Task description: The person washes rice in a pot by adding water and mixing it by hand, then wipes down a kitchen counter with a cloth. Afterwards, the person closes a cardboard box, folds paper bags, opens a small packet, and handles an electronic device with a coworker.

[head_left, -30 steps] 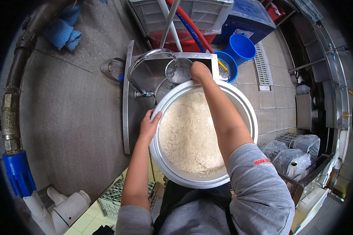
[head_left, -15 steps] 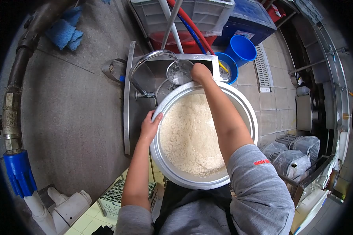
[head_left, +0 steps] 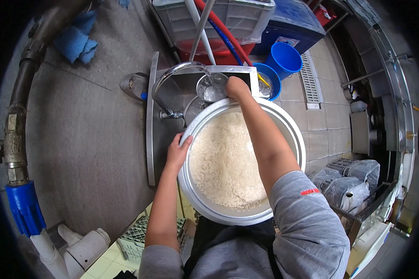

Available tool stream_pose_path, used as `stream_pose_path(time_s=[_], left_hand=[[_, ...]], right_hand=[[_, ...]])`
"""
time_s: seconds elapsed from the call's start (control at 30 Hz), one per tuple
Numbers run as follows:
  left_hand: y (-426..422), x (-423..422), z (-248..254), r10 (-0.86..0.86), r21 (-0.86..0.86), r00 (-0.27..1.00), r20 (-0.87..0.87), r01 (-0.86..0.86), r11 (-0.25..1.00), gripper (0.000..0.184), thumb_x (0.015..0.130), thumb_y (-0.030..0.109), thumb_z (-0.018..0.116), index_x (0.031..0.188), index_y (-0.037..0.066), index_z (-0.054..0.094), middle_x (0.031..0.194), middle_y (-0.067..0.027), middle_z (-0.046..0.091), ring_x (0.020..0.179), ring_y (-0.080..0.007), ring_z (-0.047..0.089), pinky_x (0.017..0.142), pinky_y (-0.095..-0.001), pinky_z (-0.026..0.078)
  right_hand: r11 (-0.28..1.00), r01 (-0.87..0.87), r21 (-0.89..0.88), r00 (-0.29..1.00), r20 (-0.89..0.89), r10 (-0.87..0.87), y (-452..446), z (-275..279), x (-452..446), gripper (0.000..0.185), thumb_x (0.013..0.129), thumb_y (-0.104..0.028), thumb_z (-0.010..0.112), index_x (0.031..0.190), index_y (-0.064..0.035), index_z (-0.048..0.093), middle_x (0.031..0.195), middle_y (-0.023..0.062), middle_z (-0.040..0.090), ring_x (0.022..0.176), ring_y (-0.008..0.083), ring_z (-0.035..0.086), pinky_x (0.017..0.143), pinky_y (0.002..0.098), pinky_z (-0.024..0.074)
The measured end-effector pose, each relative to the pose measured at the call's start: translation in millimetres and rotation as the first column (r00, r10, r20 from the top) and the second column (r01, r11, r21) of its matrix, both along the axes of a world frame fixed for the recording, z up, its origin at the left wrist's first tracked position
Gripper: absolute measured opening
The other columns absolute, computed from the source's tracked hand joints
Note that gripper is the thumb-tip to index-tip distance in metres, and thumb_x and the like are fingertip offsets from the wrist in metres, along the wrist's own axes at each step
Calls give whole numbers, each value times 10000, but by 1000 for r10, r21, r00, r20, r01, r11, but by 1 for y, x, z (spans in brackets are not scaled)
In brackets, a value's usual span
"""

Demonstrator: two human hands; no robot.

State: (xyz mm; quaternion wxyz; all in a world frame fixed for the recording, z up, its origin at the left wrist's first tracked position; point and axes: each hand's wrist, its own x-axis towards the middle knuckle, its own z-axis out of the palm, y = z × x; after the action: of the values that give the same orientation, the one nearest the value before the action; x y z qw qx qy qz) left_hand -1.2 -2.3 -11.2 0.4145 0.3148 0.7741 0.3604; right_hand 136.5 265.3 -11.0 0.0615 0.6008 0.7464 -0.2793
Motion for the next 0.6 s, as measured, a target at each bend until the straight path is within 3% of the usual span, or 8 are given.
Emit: stream_pose_path(time_s=[0.47, 0.6], left_hand=[[0, 1, 4, 0, -21, 1000, -29, 0, 1000, 479, 828, 404, 595, 1103, 14, 543, 982, -179, 630, 913, -269, 609, 794, -324, 449], [-1, -1, -1, -7, -14, 1000, 7, 7, 1000, 456, 839, 388, 587, 1092, 10, 546, 964, -158, 631, 884, -233, 600, 785, -308, 445]], right_hand=[[999, -25, 32, 1000, 13, 24, 1, -4, 0, 234, 716, -54, 585, 932, -24, 671, 1009, 187, 628, 958, 318, 611, 814, 391, 489], [1000, -6, 15, 1000, 4, 6, -5, 10, 0, 233, 728, -60, 566, 932, -27, 672, 1007, 188, 628, 955, 316, 613, 813, 390, 488]])
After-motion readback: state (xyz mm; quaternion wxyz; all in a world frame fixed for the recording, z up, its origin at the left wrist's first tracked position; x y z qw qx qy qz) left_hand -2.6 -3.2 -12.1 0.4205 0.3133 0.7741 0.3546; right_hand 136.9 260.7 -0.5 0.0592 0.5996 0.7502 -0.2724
